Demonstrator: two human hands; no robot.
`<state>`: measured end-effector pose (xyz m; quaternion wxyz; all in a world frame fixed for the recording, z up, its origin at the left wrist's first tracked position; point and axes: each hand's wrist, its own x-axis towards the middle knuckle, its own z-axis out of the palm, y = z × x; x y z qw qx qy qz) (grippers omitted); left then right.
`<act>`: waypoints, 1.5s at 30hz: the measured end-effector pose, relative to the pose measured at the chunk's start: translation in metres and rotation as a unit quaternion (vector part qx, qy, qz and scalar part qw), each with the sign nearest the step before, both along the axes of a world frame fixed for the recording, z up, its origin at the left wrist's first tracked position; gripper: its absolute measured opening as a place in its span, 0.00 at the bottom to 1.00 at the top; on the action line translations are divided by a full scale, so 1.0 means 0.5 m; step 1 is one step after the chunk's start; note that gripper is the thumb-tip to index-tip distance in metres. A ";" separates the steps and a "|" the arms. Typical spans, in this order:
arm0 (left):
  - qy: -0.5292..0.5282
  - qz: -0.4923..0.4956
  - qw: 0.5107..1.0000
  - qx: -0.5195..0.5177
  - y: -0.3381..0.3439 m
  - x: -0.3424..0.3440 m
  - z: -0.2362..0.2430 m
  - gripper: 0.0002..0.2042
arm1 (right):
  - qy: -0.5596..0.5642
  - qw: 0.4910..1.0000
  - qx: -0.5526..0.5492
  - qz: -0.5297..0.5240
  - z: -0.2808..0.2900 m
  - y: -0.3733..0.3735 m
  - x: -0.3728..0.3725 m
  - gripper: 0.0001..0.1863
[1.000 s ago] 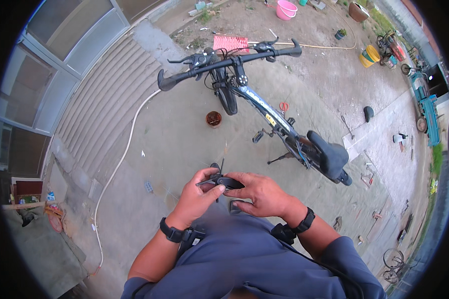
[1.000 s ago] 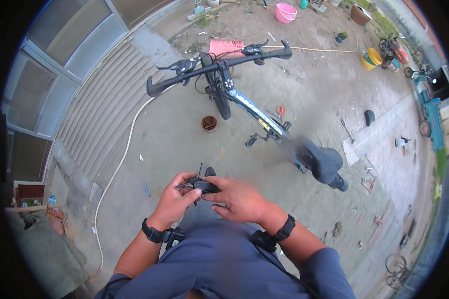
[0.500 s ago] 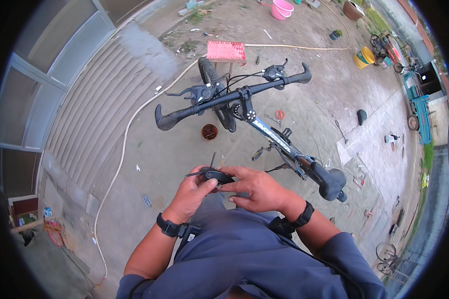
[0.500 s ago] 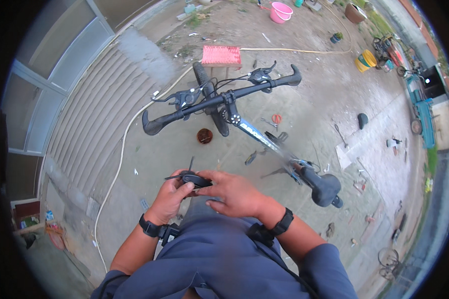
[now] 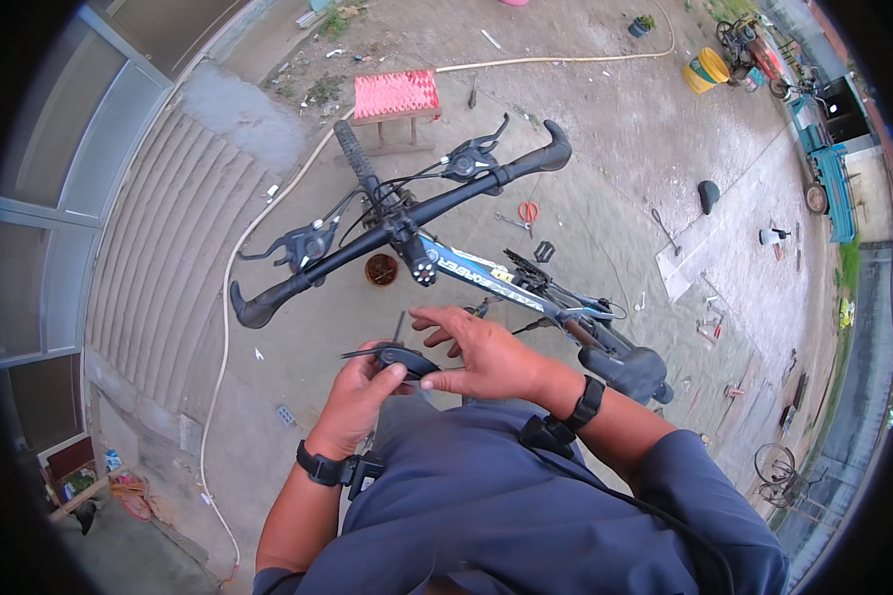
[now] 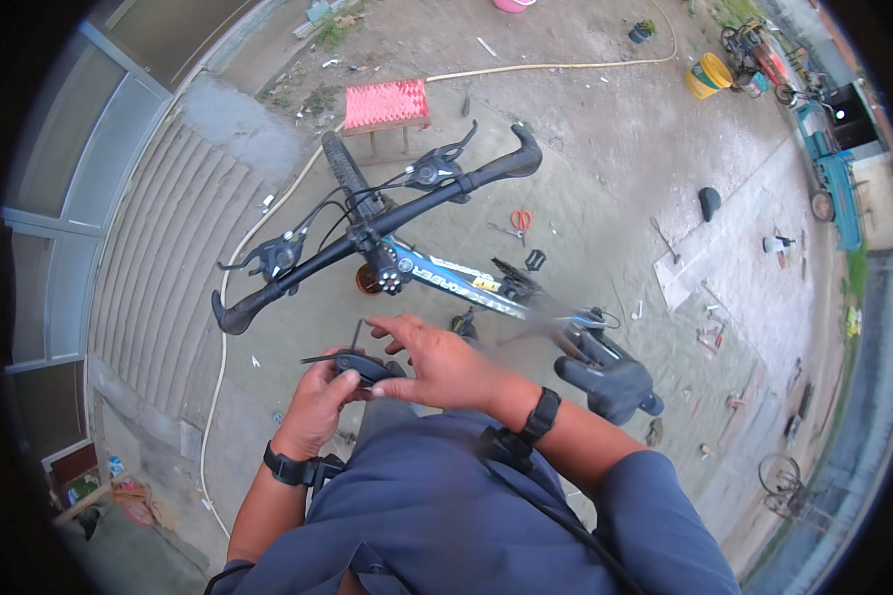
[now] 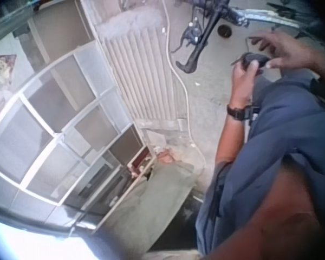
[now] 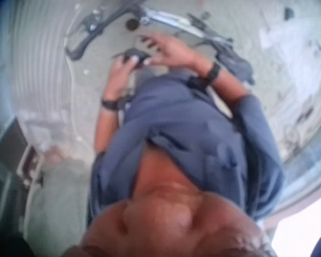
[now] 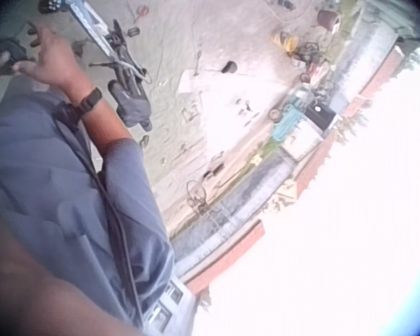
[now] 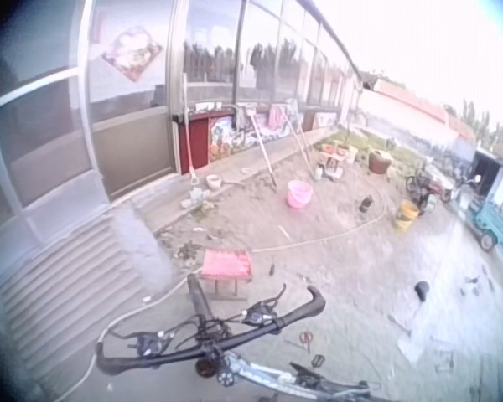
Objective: The person adjusts the bicycle handlebar and brake lever, then walks around the yard to pick up a small black device. They attach the device to the handlebar and secure it with a strap, completing the installation.
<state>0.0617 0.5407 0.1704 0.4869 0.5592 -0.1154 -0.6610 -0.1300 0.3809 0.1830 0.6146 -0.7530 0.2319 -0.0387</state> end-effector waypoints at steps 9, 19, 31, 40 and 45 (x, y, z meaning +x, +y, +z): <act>-0.020 -0.155 0.988 -0.013 -0.170 -0.101 -0.002 0.20 | 0.006 0.996 -0.031 -0.084 -0.044 -0.051 -0.102 0.53; -0.055 -0.135 0.988 -0.040 -0.197 -0.153 -0.010 0.18 | -0.013 0.963 -0.059 -0.263 -0.064 -0.014 -0.160 0.45; 0.204 0.135 0.967 -0.073 -0.393 -0.238 -0.137 0.17 | -0.046 0.907 0.035 -0.417 -0.161 -0.153 -0.179 0.30; 0.245 0.192 0.944 -0.109 -0.430 -0.272 -0.166 0.17 | -0.086 0.909 0.067 -0.403 -0.183 -0.223 -0.164 0.28; 0.248 0.197 0.943 -0.103 -0.437 -0.276 -0.169 0.18 | -0.082 0.908 0.066 -0.405 -0.191 -0.232 -0.160 0.27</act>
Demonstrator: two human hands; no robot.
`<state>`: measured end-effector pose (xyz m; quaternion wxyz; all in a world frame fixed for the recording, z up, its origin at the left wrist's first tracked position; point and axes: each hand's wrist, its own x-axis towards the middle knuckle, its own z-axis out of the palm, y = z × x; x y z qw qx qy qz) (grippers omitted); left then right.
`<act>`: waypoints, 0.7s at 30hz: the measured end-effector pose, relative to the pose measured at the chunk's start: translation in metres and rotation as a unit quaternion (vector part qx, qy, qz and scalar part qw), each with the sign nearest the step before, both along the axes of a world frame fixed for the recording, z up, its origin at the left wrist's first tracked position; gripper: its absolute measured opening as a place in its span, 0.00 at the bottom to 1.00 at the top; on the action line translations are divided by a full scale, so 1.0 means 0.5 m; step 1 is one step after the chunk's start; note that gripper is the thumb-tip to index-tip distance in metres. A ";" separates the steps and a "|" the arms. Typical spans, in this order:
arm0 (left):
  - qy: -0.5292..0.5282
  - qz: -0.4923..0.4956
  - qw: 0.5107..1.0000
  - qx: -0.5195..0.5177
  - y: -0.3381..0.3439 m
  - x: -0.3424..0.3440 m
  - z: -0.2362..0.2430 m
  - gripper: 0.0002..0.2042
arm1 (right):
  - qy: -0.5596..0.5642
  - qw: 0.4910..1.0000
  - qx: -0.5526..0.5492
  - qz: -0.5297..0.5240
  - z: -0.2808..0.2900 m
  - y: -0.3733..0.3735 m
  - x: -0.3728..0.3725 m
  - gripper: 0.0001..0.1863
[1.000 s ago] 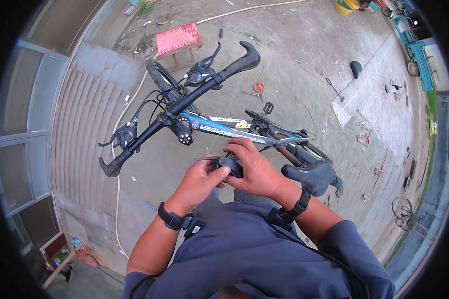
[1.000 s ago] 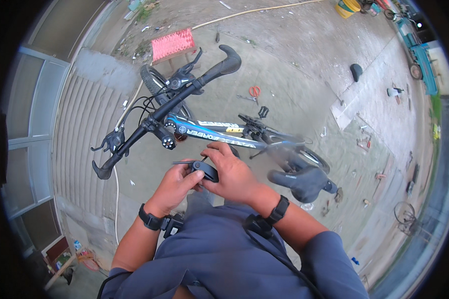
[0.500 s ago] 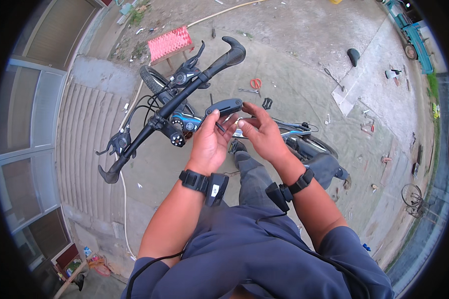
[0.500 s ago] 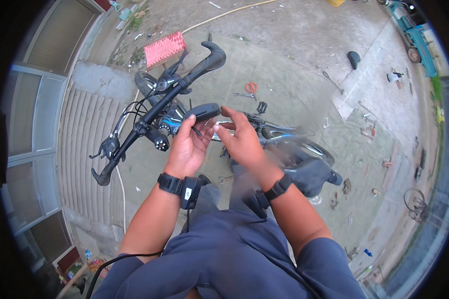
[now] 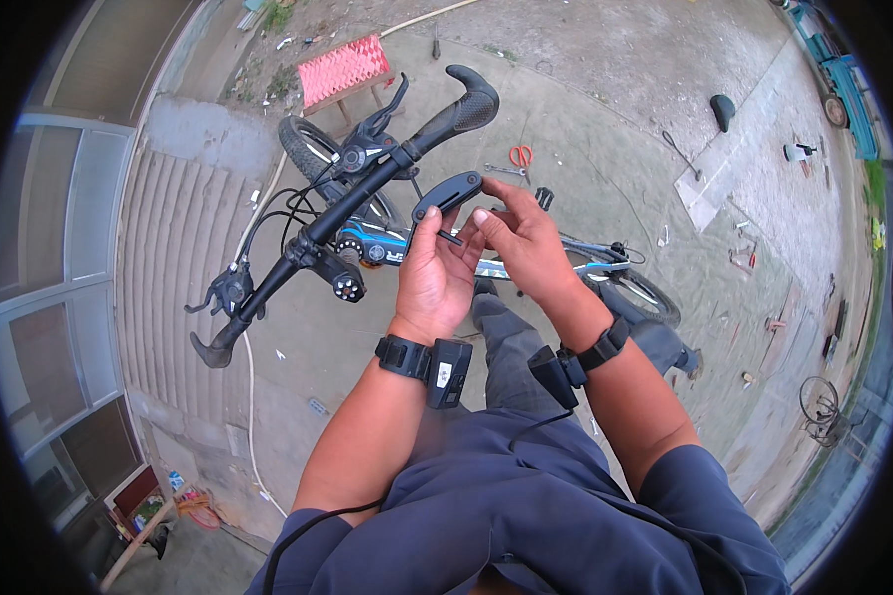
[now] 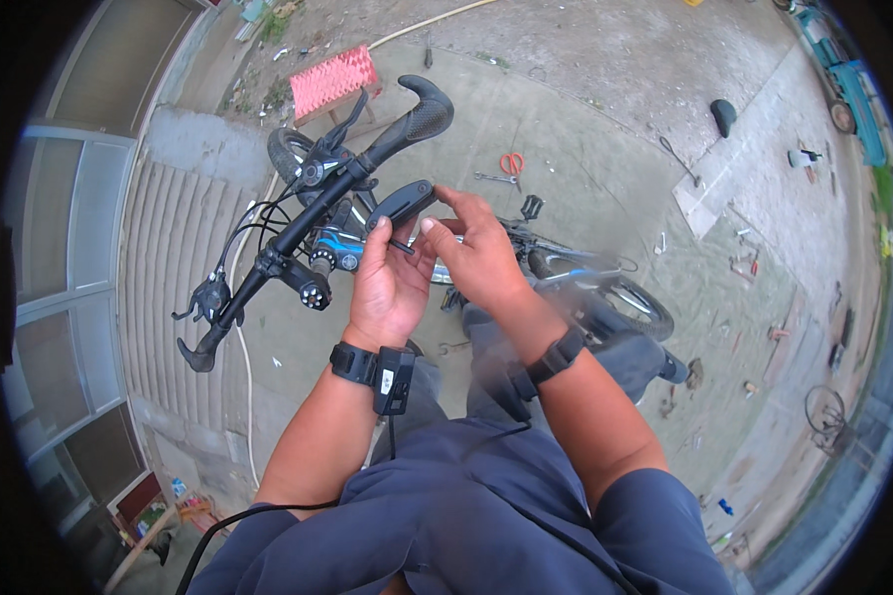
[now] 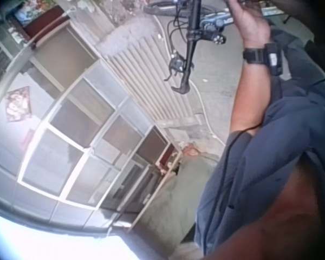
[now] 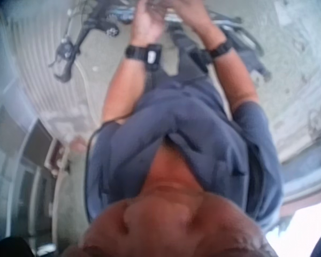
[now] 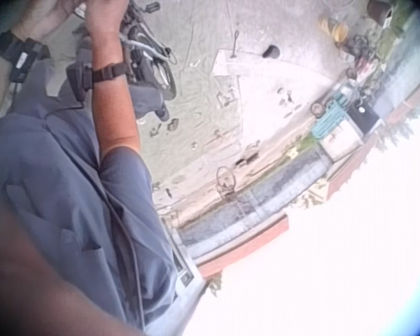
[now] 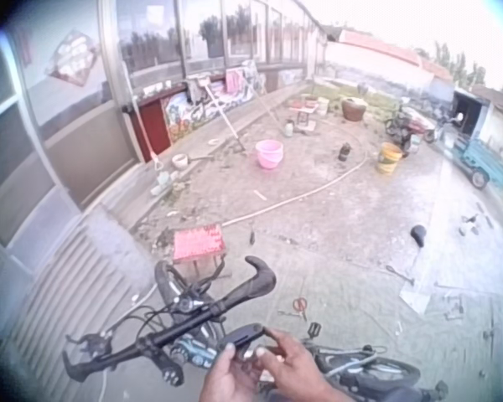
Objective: The person adjusts the bicycle handlebar and brake lever, then walks around the yard to pick up a small black device. They attach the device to the handlebar and secure it with a strap, completing the installation.
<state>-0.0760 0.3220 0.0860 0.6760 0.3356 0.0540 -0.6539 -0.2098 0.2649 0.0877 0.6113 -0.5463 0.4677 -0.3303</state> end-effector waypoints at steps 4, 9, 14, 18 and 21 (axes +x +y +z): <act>0.001 -0.003 1.000 -0.002 -0.003 0.000 -0.005 0.18 | 0.004 1.000 0.009 -0.001 -0.003 -0.003 0.003 0.28; 0.004 0.004 1.000 -0.005 -0.010 -0.012 -0.007 0.19 | -0.010 1.000 0.022 -0.006 -0.001 -0.010 0.000 0.28; 0.012 0.005 1.000 -0.005 -0.011 -0.013 -0.004 0.19 | -0.011 1.000 0.016 -0.005 0.000 -0.012 -0.001 0.27; 0.019 0.006 1.000 -0.013 -0.011 -0.013 -0.005 0.19 | -0.014 1.000 0.008 -0.004 -0.004 -0.015 0.000 0.27; 0.015 0.009 1.000 -0.010 -0.013 -0.015 -0.006 0.20 | -0.010 1.000 -0.003 -0.004 -0.003 -0.016 0.000 0.27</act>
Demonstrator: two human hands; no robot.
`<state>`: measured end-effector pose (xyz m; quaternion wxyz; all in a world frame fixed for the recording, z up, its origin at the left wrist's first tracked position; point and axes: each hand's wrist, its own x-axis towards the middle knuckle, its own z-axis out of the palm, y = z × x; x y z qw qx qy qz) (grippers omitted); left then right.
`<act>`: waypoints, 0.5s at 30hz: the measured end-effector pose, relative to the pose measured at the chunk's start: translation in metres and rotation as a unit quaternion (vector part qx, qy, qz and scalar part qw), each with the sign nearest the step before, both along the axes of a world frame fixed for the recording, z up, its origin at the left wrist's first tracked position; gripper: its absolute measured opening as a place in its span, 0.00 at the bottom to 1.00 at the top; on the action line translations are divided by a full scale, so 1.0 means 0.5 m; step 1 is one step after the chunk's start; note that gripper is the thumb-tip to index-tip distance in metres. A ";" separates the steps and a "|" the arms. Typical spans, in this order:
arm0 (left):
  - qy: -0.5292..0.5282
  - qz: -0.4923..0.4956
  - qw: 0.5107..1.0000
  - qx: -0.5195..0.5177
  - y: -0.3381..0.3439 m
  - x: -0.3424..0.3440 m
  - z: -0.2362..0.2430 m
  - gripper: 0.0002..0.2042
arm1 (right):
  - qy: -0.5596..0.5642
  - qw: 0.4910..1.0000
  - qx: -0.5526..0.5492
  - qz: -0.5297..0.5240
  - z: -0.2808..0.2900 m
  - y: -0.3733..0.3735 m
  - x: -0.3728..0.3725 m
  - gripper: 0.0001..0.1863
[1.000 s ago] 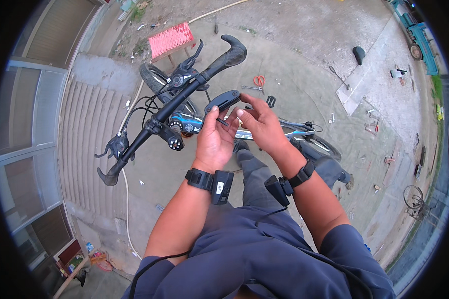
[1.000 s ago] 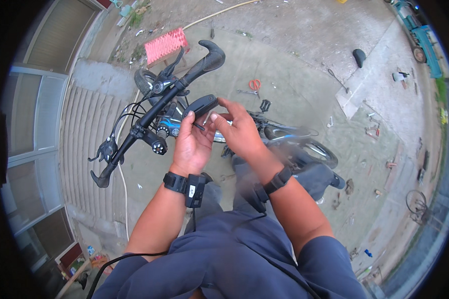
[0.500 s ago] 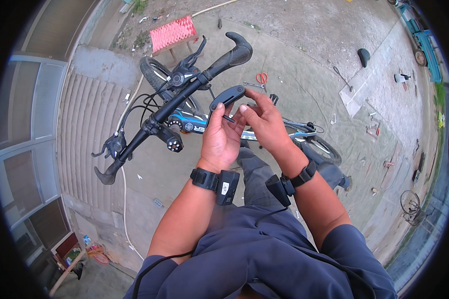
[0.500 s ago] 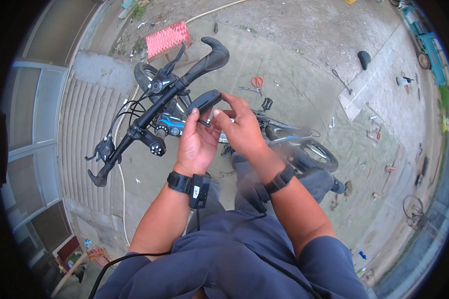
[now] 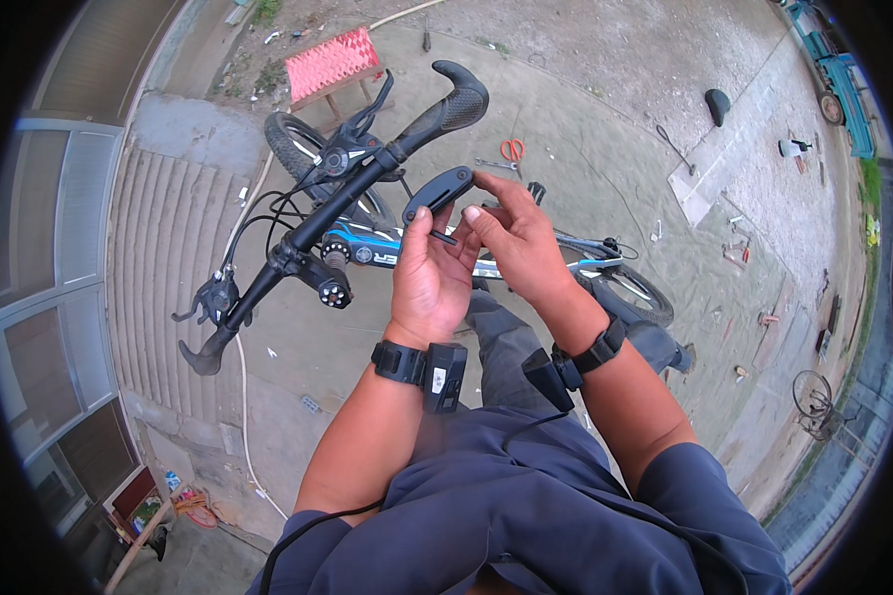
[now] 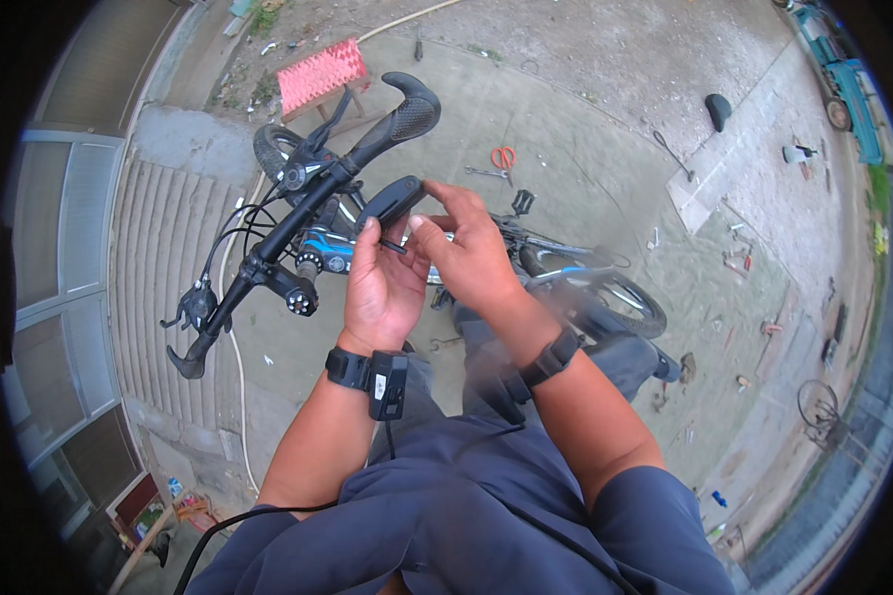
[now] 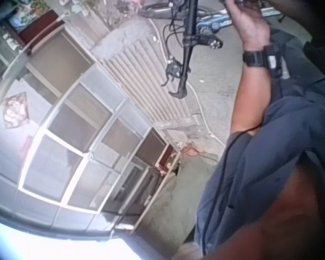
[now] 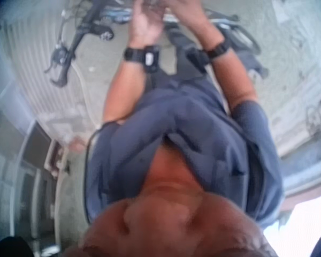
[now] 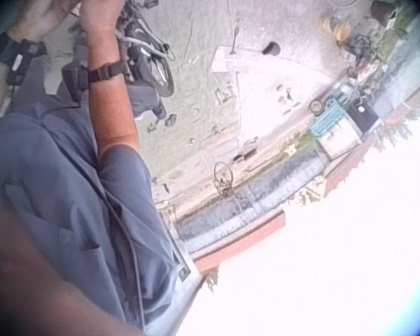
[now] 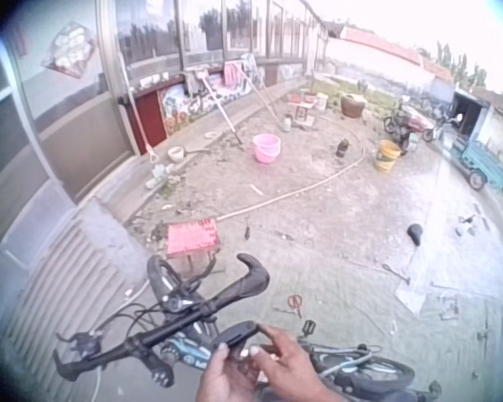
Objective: The person adjusts the bicycle handlebar and brake lever, then walks around the yard to pick up a small black device. They attach the device to the handlebar and secure it with a strap, completing the installation.
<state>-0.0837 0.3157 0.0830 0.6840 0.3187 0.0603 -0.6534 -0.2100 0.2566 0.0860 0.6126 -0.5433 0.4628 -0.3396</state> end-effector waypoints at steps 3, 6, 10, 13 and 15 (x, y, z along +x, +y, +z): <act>-0.002 0.007 1.000 -0.014 -0.002 0.001 -0.001 0.21 | -0.001 1.000 -0.001 0.000 0.006 -0.002 0.003 0.27; 0.008 -0.007 1.000 0.003 -0.004 0.001 -0.004 0.21 | -0.006 1.000 0.026 -0.001 0.016 -0.006 0.007 0.27; 0.036 -0.010 0.999 -0.014 -0.005 -0.004 -0.014 0.22 | 0.012 1.000 0.022 0.006 0.022 -0.019 0.009 0.27; 0.035 -0.016 0.999 -0.012 -0.006 -0.005 -0.020 0.21 | 0.020 1.000 0.007 0.002 0.021 -0.022 0.008 0.28; 0.019 -0.017 1.000 0.004 -0.005 -0.004 -0.021 0.21 | 0.043 0.999 -0.025 0.010 0.019 -0.023 0.007 0.28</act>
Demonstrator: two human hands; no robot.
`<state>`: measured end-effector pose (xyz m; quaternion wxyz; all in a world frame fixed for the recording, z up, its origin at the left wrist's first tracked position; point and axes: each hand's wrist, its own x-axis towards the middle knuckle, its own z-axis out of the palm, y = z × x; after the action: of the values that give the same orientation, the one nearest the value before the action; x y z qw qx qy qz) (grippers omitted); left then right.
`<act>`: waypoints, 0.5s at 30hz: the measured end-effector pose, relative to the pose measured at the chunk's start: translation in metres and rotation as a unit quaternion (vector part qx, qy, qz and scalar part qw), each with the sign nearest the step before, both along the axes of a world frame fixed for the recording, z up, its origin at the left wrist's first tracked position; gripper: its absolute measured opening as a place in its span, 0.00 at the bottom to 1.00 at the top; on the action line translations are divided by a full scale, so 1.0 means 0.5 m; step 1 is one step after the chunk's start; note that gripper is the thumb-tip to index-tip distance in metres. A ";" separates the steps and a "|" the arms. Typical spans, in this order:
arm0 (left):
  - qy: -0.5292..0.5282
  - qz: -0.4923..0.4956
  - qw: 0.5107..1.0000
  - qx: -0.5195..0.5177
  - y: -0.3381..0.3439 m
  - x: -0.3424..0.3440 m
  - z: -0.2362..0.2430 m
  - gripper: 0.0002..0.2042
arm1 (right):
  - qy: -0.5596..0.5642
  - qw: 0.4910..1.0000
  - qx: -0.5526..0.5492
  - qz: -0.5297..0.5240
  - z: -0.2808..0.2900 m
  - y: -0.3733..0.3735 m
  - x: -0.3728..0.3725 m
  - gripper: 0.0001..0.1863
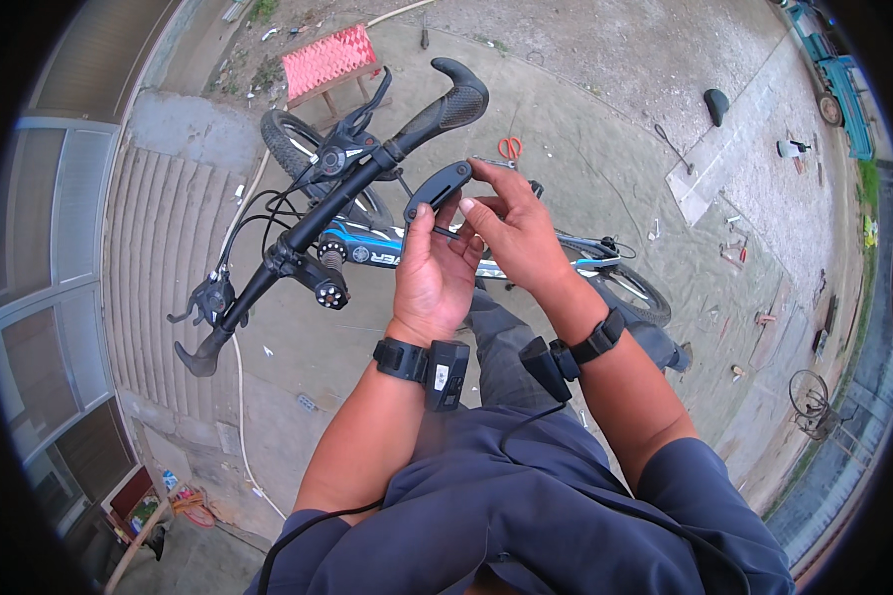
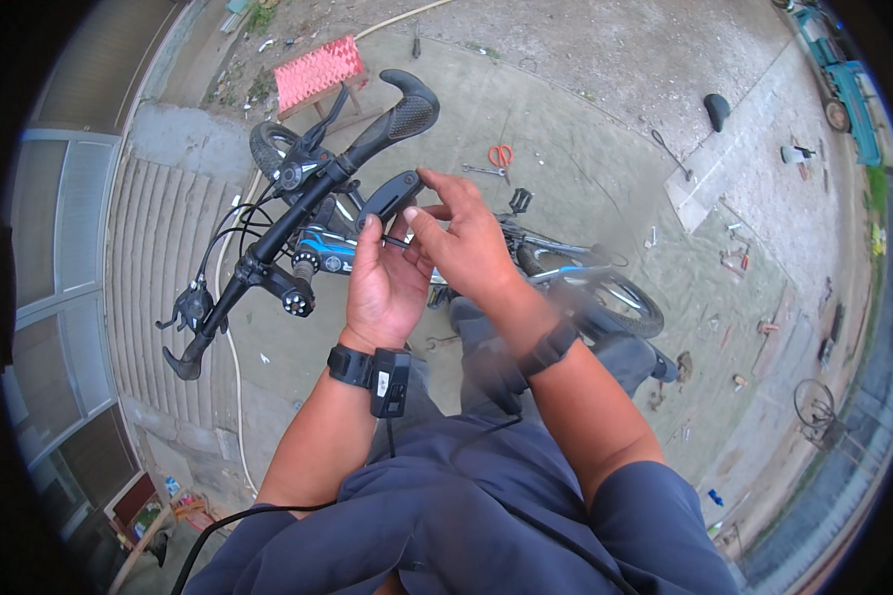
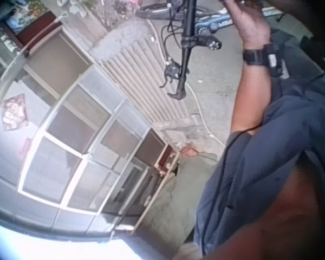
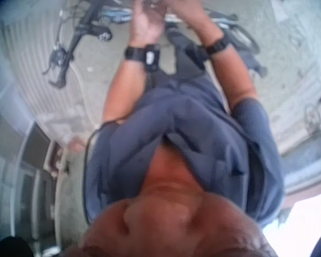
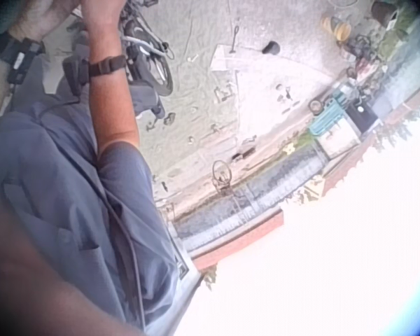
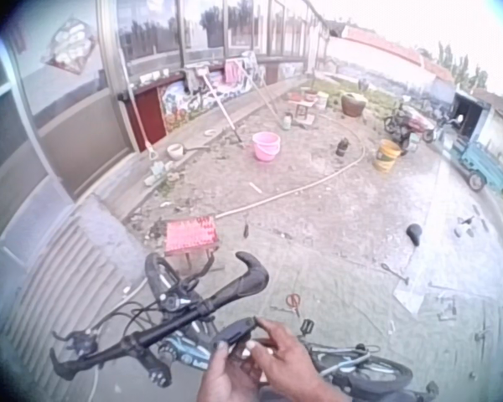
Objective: The person adjusts the bicycle handlebar and brake lever, then walks around the yard to pick up a small black device. They attach the device to the handlebar and secure it with a strap, completing the installation.
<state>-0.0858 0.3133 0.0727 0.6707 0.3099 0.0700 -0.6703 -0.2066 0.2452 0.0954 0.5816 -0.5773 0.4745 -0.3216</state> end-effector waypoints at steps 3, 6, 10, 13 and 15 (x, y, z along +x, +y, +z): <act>-0.016 -0.008 1.000 0.026 0.010 0.001 0.010 0.22 | 0.021 1.000 -0.007 0.013 -0.003 0.003 -0.011 0.30; -0.077 -0.061 0.994 0.041 0.040 0.016 0.035 0.20 | 0.031 0.999 0.008 0.019 -0.001 0.015 -0.034 0.31; -0.324 -0.226 0.915 0.081 0.073 0.055 0.068 0.16 | 0.043 0.996 -0.011 0.076 0.008 0.037 -0.055 0.32; -0.405 -0.343 0.846 0.055 0.089 0.080 0.088 0.22 | 0.029 0.982 -0.100 0.159 0.020 0.049 -0.060 0.32; -0.420 -0.375 0.826 0.036 0.098 0.092 0.099 0.24 | 0.026 0.974 -0.044 0.220 0.028 0.054 -0.062 0.29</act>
<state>-0.0398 0.3622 0.1220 0.3203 0.5878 -0.3156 -0.6726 -0.2377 0.2723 0.1093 0.5998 -0.7005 0.3361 -0.1911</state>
